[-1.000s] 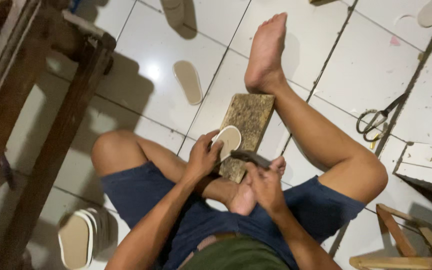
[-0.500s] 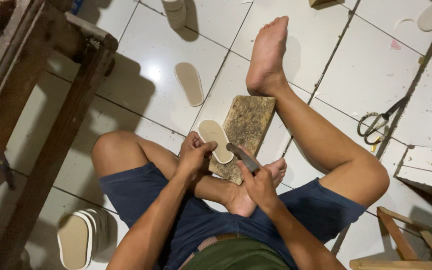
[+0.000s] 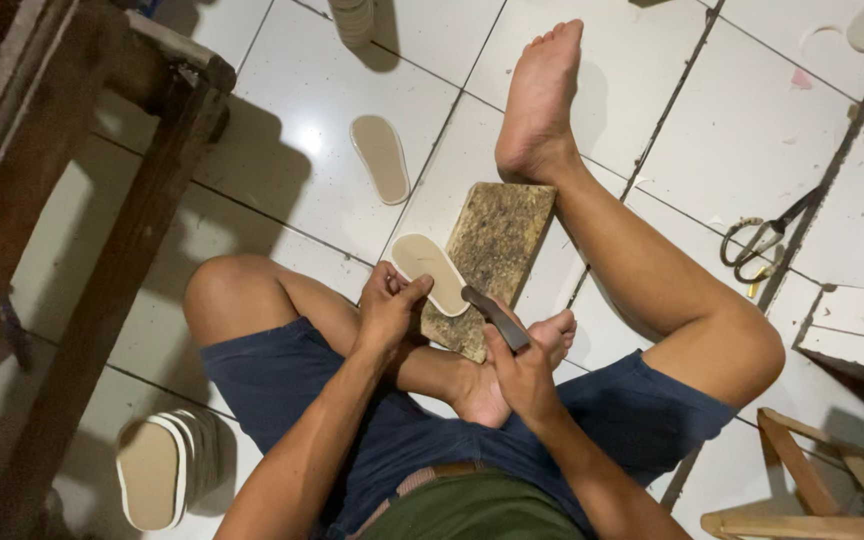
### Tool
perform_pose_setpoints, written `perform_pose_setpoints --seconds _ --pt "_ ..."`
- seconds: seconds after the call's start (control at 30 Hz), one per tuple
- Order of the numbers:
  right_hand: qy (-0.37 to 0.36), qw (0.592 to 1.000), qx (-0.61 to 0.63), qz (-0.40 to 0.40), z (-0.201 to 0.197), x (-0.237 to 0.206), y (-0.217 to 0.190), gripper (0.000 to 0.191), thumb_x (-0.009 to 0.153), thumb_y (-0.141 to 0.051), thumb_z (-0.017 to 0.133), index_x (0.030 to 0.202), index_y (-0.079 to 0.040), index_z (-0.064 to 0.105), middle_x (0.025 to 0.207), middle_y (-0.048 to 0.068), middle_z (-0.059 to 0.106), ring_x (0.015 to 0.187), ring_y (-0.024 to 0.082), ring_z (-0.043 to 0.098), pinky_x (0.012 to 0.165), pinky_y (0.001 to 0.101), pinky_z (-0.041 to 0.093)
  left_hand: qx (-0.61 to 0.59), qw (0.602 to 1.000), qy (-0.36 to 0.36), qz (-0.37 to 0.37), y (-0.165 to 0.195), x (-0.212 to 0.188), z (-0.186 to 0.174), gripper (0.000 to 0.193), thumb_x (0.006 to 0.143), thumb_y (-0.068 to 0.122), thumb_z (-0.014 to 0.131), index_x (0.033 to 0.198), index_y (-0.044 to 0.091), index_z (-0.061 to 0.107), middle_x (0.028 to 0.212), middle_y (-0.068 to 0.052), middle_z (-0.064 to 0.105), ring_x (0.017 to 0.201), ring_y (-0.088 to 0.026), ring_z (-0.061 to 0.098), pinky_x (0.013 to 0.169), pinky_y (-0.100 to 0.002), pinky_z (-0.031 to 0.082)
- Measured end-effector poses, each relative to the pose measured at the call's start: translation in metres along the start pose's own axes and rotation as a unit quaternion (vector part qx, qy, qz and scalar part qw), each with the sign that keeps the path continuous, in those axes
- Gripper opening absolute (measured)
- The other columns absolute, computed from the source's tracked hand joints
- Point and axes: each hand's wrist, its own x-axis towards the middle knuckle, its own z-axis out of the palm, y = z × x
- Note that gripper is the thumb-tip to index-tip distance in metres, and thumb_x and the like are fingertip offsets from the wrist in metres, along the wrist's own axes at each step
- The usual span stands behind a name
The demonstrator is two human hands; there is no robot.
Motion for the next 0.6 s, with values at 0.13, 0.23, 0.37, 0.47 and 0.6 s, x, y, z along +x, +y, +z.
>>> perform_pose_setpoints --seconds 0.13,0.23,0.37,0.47,0.6 --pt "-0.014 0.986 0.136 0.096 0.001 -0.007 -0.005 0.031 0.095 -0.035 0.066 0.112 -0.009 0.07 0.067 -0.002 0.06 0.084 0.01 0.056 0.091 0.0392 0.041 0.023 1.0 0.013 0.009 -0.001 -0.003 0.0 0.025 0.088 0.005 0.078 0.089 0.006 0.052 0.071 0.001 0.057 0.059 -0.007 0.051 0.051 -0.024 0.042" --pt "0.113 0.989 0.012 -0.095 0.007 -0.018 -0.001 0.033 0.099 -0.03 0.064 0.124 -0.009 0.065 0.079 0.0 0.062 0.093 0.026 0.053 0.093 0.0449 0.034 0.073 0.997 0.022 -0.004 -0.001 -0.004 -0.002 0.029 0.088 0.007 0.08 0.088 0.007 0.05 0.068 0.0 0.055 0.057 -0.007 0.049 0.05 -0.024 0.043" --pt "-0.012 0.979 0.181 0.092 0.014 -0.03 0.014 0.034 0.104 -0.019 0.063 0.135 -0.003 0.065 0.076 0.005 0.061 0.075 0.013 0.058 0.089 0.0324 0.045 0.02 1.0 0.007 0.016 -0.003 0.0 -0.003 0.03 0.087 0.007 0.079 0.086 0.007 0.049 0.07 0.001 0.056 0.057 -0.007 0.051 0.05 -0.023 0.043" --pt "-0.018 0.984 0.156 -0.082 0.016 -0.036 0.022 0.044 0.101 -0.012 0.062 0.143 -0.001 0.058 0.109 0.012 0.075 0.074 0.01 0.063 0.103 0.0332 0.041 0.026 0.999 0.009 0.021 -0.006 0.002 -0.002 0.029 0.087 0.007 0.079 0.088 0.007 0.05 0.07 0.001 0.055 0.058 -0.007 0.05 0.05 -0.023 0.042" --pt "-0.106 0.957 0.259 0.075 0.019 -0.034 0.022 0.051 0.101 -0.007 0.063 0.151 -0.002 0.055 0.098 0.017 0.065 0.081 0.012 0.058 0.076 0.0279 0.051 0.012 1.0 0.008 0.019 -0.006 -0.002 -0.001 0.027 0.087 0.006 0.078 0.089 0.007 0.051 0.071 0.001 0.055 0.059 -0.006 0.049 0.052 -0.023 0.042"
